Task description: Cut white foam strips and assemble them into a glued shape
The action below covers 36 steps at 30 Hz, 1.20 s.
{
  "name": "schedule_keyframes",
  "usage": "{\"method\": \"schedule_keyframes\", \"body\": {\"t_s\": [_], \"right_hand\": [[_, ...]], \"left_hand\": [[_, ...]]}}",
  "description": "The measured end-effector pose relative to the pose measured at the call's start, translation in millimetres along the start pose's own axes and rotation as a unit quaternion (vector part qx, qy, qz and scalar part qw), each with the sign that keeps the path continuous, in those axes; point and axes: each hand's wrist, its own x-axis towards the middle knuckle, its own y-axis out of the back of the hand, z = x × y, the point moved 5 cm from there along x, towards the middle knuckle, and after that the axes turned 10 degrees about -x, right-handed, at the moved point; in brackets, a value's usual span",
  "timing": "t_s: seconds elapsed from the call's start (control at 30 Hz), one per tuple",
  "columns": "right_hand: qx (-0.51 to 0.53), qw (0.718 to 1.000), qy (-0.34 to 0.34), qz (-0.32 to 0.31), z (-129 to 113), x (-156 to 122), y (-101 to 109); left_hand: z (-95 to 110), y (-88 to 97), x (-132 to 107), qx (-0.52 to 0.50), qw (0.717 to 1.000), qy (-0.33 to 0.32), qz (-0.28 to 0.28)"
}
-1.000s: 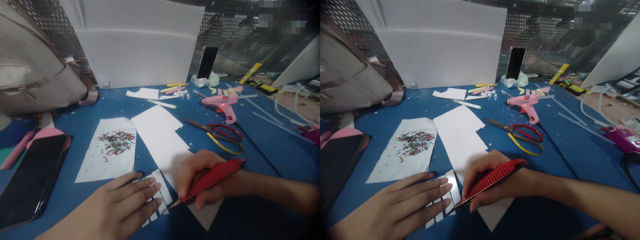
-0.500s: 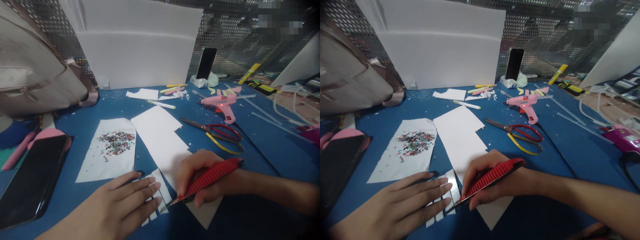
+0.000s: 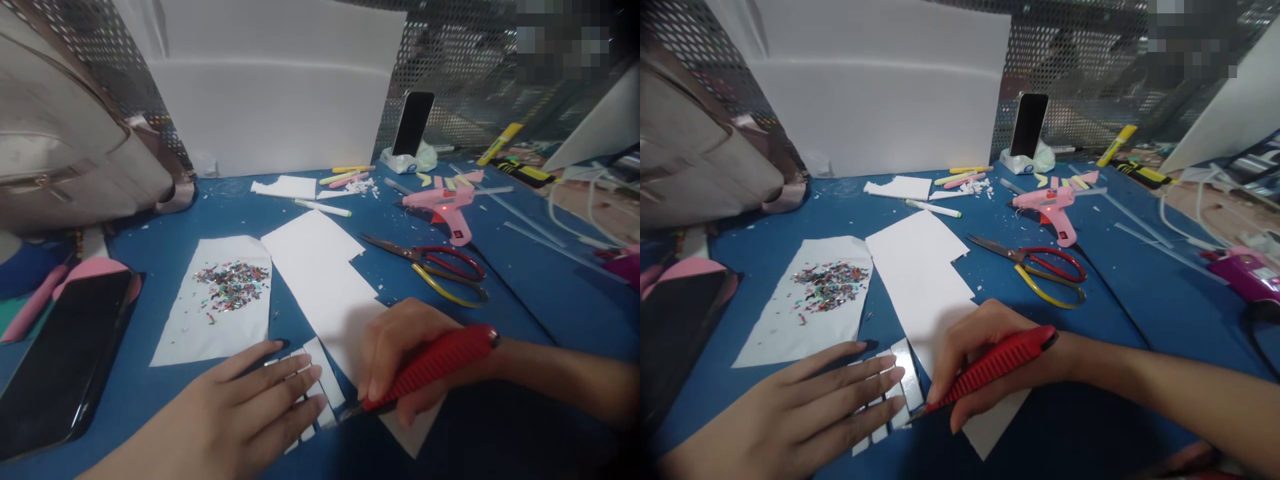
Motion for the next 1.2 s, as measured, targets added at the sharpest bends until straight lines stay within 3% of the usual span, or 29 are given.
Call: {"method": "schedule_keyframes", "body": {"t_s": [0.2,0.43,0.57,0.73,0.97,1.1,1.2], "right_hand": [[0.012,1.000,0.015,0.001,3.2,-2.6,2.2],[0.029,0.999,-0.014,0.019,5.1,-7.1,9.4],[0.023,1.000,-0.009,0.005,4.5,-7.0,10.0],[0.007,1.000,0.001,-0.004,1.9,-5.0,8.4],[0.004,1.000,0.002,0.006,0.3,-4.1,7.7],[0.006,1.000,-0.006,0.000,0.0,-3.6,8.8],[0.014,1.000,-0.009,0.000,0.3,-4.3,10.0]], "left_hand": [[2.4,2.3,2.8,0.031,0.998,-0.044,-0.038],[3.0,1.6,4.4,0.048,0.998,-0.012,-0.036],[4.0,1.1,5.5,0.054,0.996,-0.053,-0.051],[2.9,0.3,4.9,0.047,0.999,-0.012,-0.024],[1.5,-5.3,-1.2,0.037,0.998,-0.041,0.036],[0.9,-4.3,-2.0,0.036,0.998,-0.042,0.037],[1.9,-4.0,-2.5,0.036,0.999,-0.029,-0.001]]}}
